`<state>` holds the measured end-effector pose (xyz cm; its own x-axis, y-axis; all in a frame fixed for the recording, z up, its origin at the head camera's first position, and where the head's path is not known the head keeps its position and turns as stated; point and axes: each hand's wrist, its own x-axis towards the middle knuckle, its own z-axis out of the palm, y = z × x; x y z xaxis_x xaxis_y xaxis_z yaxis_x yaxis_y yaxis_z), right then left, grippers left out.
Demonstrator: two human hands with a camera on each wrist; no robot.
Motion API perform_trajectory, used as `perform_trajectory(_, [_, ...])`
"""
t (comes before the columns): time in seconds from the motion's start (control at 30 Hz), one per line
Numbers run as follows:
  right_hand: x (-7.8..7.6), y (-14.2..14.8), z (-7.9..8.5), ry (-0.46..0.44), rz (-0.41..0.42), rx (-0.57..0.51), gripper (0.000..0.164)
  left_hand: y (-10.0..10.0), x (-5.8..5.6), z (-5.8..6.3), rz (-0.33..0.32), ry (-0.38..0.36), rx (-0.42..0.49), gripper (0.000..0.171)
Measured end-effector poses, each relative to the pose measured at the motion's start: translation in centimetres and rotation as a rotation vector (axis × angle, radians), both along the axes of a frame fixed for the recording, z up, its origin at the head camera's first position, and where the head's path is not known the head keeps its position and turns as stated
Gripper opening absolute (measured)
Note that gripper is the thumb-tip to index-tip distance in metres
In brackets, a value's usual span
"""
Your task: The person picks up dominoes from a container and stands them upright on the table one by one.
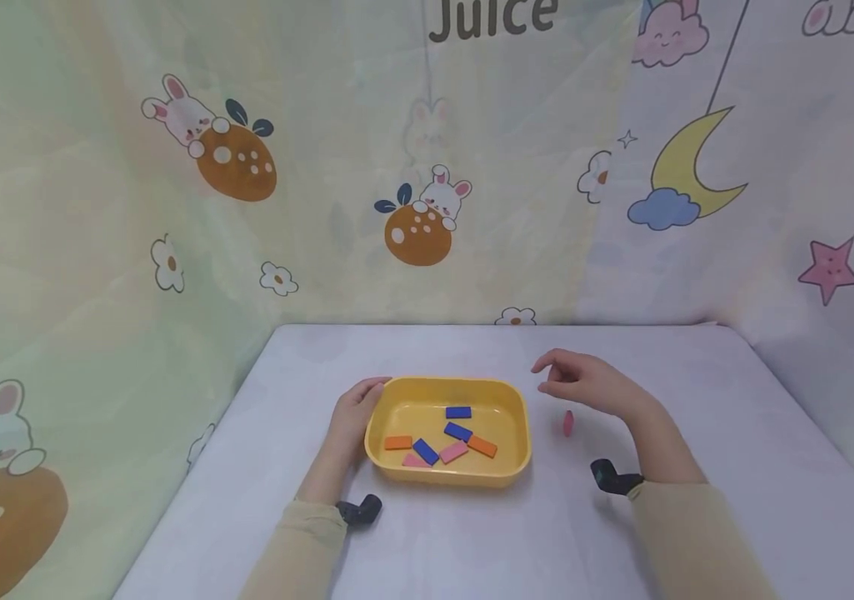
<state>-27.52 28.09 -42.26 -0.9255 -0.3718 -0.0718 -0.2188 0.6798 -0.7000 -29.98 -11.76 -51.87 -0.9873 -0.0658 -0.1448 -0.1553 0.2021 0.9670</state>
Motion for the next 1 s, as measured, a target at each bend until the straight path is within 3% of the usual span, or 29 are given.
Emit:
perform_trajectory(0.17, [-1.6,-4.1,1.6,0.002,0.076,-0.001,0.023,-0.2,0.0,0.1,-0.003,0.007,0.012,0.028])
perform_trajectory(0.33, [-3.1,-8.5,1.8,-0.075,0.133,-0.015,0.022,-0.4,0.2,0.2,-0.004,0.007,0.016,0.028])
perform_trajectory(0.43, [-3.8,-11.0,1.4,-0.126,0.176,-0.017,0.026,-0.4,0.2,0.2,-0.002,-0.001,0.011,0.028])
perform_trajectory(0.73, [-4.8,-17.7,-0.8,-0.225,0.312,-0.004,0.03,-0.4,-0.2,-0.3,-0.006,0.086,-0.029,0.027])
perform_trajectory(1.0, [-5.0,-21.2,-2.4,-0.263,0.356,0.144,0.019,-0.5,-0.3,-0.3,-0.021,0.087,-0.022,0.026])
